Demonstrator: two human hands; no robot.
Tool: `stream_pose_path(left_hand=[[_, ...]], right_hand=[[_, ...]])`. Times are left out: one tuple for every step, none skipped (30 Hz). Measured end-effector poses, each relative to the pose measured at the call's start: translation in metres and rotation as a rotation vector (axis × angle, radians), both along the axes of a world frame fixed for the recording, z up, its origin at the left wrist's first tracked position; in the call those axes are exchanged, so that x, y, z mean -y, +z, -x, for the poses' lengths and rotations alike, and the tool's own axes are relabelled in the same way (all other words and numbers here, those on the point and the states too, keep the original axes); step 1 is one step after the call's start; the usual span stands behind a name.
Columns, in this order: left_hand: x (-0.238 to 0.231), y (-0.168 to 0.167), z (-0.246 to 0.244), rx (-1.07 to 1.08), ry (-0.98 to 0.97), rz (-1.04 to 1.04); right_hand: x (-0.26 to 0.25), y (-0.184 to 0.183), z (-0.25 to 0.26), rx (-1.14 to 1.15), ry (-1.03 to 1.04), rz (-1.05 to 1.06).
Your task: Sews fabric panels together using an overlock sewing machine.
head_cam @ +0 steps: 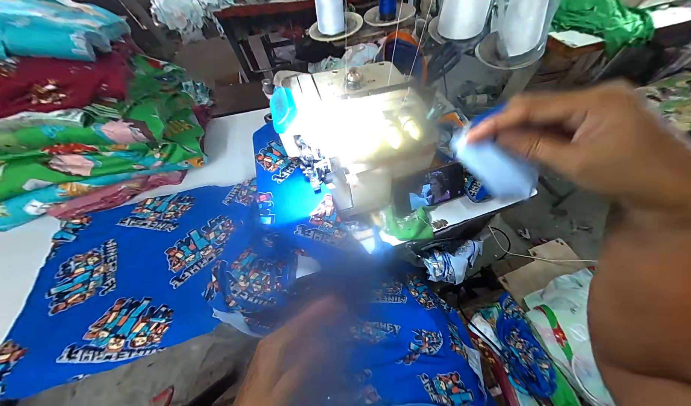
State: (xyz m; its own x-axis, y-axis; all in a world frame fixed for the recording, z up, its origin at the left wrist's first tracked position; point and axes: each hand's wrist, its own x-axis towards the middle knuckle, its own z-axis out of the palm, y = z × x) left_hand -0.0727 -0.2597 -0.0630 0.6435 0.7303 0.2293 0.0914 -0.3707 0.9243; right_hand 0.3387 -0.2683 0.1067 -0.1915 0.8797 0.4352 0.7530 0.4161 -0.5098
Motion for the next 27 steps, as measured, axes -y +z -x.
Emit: stream_pose_path(left_hand=[[-0.001, 0.007, -0.008, 0.088, -0.002, 0.04], [-0.002, 0.014, -0.017, 0.165, -0.002, 0.055], [-0.004, 0.019, -0.025, 0.211, 0.002, 0.046], [-0.005, 0.022, -0.032, 0.225, 0.015, 0.03], [-0.004, 0.023, -0.037, 0.214, 0.033, 0.023], [-0.002, 0.024, -0.041, 0.189, 0.057, 0.042], [0.001, 0.023, -0.044, 0.162, 0.106, 0.082], [0.005, 0.022, -0.045, 0.13, 0.175, 0.139], [0.007, 0.022, -0.045, 0.098, 0.231, 0.199], [0.008, 0.022, -0.043, 0.073, 0.277, 0.267], [0.008, 0.022, -0.04, 0.06, 0.329, 0.339], [0.008, 0.022, -0.036, 0.064, 0.374, 0.407], [0.007, 0.022, -0.031, 0.083, 0.405, 0.464], [0.006, 0.022, -0.027, 0.102, 0.43, 0.509], [0.006, 0.022, -0.025, 0.117, 0.456, 0.543], [0.005, 0.022, -0.023, 0.131, 0.48, 0.569], [0.005, 0.021, -0.022, 0.147, 0.502, 0.588], [0.005, 0.02, -0.022, 0.164, 0.522, 0.596], [0.004, 0.018, -0.021, 0.185, 0.533, 0.596], [0.004, 0.017, -0.021, 0.194, 0.541, 0.592], [0.003, 0.016, -0.021, 0.2, 0.548, 0.582], [0.002, 0.015, -0.021, 0.21, 0.55, 0.572], [0.001, 0.013, -0.021, 0.224, 0.551, 0.557], [-0.001, 0.012, -0.02, 0.24, 0.55, 0.535], [-0.002, 0.01, -0.02, 0.254, 0.544, 0.508], [-0.004, 0.009, -0.018, 0.264, 0.532, 0.486], [-0.005, 0.008, -0.017, 0.269, 0.521, 0.475]], right_hand=[[0.01, -0.011, 0.024, -0.006, 0.111, 0.019], [0.017, -0.026, 0.047, -0.039, 0.227, 0.038], [0.022, -0.041, 0.07, -0.059, 0.328, 0.056], [0.026, -0.056, 0.093, -0.068, 0.397, 0.075], [0.028, -0.069, 0.116, -0.071, 0.414, 0.074], [0.028, -0.081, 0.137, -0.072, 0.387, 0.06], [0.027, -0.094, 0.155, -0.095, 0.333, 0.037], [0.024, -0.106, 0.169, -0.138, 0.256, 0.011], [0.022, -0.118, 0.178, -0.213, 0.175, 0.007], [0.019, -0.129, 0.185, -0.331, 0.108, 0.024], [0.016, -0.14, 0.188, -0.471, 0.078, 0.068], [0.014, -0.151, 0.189, -0.609, 0.08, 0.147], [0.012, -0.16, 0.19, -0.729, 0.109, 0.249], [0.011, -0.168, 0.19, -0.825, 0.158, 0.355], [0.011, -0.175, 0.191, -0.892, 0.213, 0.447], [0.011, -0.181, 0.193, -0.95, 0.267, 0.52], [0.011, -0.185, 0.195, -1.005, 0.302, 0.57], [0.012, -0.188, 0.197, -1.052, 0.316, 0.6], [0.012, -0.189, 0.199, -1.087, 0.308, 0.612], [0.012, -0.188, 0.202, -1.1, 0.281, 0.61], [0.012, -0.186, 0.204, -1.091, 0.244, 0.596], [0.011, -0.185, 0.205, -1.085, 0.211, 0.579], [0.011, -0.184, 0.206, -1.082, 0.186, 0.56], [0.009, -0.184, 0.206, -1.078, 0.17, 0.537], [0.009, -0.184, 0.206, -1.071, 0.157, 0.515], [0.008, -0.183, 0.206, -1.059, 0.149, 0.493], [0.008, -0.183, 0.206, -1.046, 0.148, 0.467]])
